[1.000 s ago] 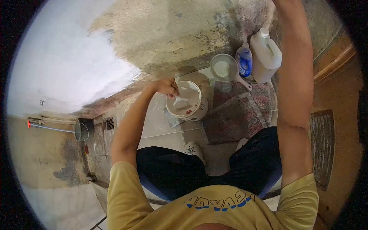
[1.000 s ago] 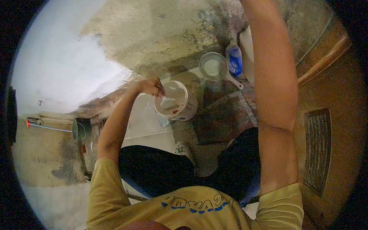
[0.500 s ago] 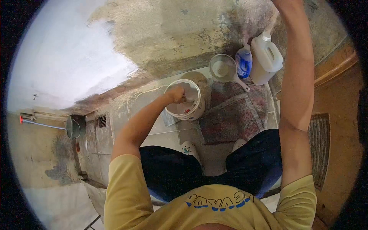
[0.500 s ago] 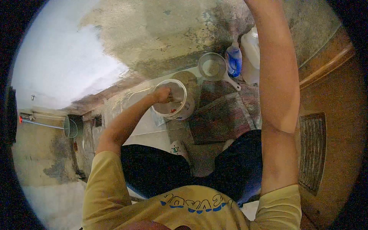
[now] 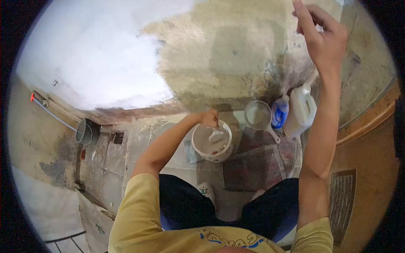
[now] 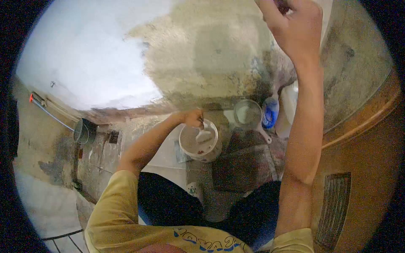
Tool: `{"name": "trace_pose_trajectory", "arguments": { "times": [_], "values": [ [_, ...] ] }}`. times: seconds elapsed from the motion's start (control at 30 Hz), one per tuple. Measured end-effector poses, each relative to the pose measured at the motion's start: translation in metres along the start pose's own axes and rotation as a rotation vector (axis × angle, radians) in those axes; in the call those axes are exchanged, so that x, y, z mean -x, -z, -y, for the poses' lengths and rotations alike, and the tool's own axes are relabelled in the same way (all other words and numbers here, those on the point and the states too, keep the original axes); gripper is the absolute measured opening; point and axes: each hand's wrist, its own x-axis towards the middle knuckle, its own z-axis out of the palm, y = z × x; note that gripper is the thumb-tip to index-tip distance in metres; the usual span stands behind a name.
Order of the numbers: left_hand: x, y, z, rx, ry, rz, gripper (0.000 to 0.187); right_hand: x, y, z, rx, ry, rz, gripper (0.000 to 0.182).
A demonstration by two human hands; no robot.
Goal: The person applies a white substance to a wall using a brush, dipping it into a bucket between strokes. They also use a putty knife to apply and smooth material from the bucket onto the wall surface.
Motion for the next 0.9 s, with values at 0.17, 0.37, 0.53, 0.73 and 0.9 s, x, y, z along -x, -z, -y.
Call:
{"name": "trace_pose_trajectory", "arguments": {
  "times": [0.17, 0.37, 0.53, 0.73, 0.9],
  "values": [
    [0.027, 0.052, 0.010, 0.471, -0.013, -0.098, 0.019, 0.002, 0.003, -0.018, -0.064, -0.137, 0.005, 0.027],
    [0.060, 0.075, 0.054, 1.182, -0.030, -0.285, 0.013, 0.000, 0.013, -0.003, -0.049, -0.139, -0.079, 0.034],
    [0.063, 0.068, 0.072, 1.458, -0.309, -0.355, 0.022, -0.003, 0.018, -0.009, -0.177, -0.128, -0.097, 0.033],
    [0.061, 0.057, 0.061, 1.596, 0.029, -0.482, 0.024, 0.000, 0.019, -0.005, -0.054, -0.001, -0.136, 0.032],
    [0.057, 0.056, 0.068, 1.588, 0.047, -0.428, 0.027, -0.002, 0.025, -0.002, 0.017, -0.092, -0.042, 0.028]
  ]
}}
